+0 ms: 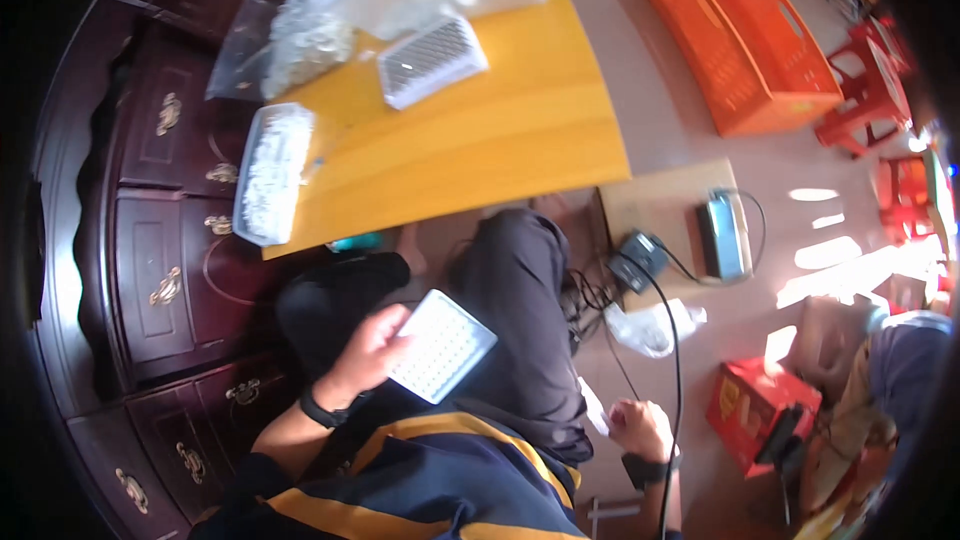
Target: Assembling small white plastic components by inserting parts and applying a substance from a blue tube tool.
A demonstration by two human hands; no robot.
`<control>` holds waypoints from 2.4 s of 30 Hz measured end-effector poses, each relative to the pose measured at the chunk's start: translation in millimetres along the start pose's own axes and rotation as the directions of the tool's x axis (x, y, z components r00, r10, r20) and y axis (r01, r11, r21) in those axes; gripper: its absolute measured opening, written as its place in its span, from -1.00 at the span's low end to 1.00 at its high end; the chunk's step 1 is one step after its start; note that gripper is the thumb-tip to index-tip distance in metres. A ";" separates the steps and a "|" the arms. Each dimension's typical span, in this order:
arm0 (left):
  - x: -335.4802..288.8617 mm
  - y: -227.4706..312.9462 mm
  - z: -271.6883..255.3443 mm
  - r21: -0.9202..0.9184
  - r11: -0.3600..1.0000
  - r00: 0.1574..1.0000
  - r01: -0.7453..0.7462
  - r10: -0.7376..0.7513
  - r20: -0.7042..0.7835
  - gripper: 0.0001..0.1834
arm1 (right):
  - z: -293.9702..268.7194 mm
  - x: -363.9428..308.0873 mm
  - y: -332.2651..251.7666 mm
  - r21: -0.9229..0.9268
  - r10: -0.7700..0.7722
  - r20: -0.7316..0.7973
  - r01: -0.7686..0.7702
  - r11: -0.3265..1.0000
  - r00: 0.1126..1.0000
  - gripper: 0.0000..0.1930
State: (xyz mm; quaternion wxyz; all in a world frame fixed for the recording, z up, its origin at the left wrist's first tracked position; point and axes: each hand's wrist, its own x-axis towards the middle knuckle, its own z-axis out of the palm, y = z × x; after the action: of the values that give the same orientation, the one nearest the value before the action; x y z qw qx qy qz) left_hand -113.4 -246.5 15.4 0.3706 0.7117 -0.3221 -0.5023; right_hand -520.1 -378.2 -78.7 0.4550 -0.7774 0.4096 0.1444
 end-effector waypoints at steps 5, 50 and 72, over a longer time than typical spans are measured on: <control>-9.2 17.5 0.7 0.106 0.988 0.986 -0.115 0.126 -0.108 -0.86 | -53.4 -10.1 -91.6 0.016 -0.069 -0.075 0.070 0.997 0.995 -0.88; 39.7 58.8 14.0 -0.174 0.857 0.800 -0.485 0.355 -0.483 -0.49 | -15.1 142.5 -284.9 0.937 -0.209 -0.350 0.341 -0.080 0.913 -0.66; 45.8 41.8 -11.7 0.116 0.905 0.806 -0.410 0.419 -0.418 -0.80 | -36.5 151.0 -277.4 0.924 -0.272 -0.335 0.371 0.091 0.902 -0.65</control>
State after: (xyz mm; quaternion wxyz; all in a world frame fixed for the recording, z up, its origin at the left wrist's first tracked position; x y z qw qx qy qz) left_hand -92.7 -303.8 31.8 0.5259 0.7215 -0.3840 -0.2353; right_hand -218.4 -415.2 14.4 0.8470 -0.3780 0.2428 -0.2841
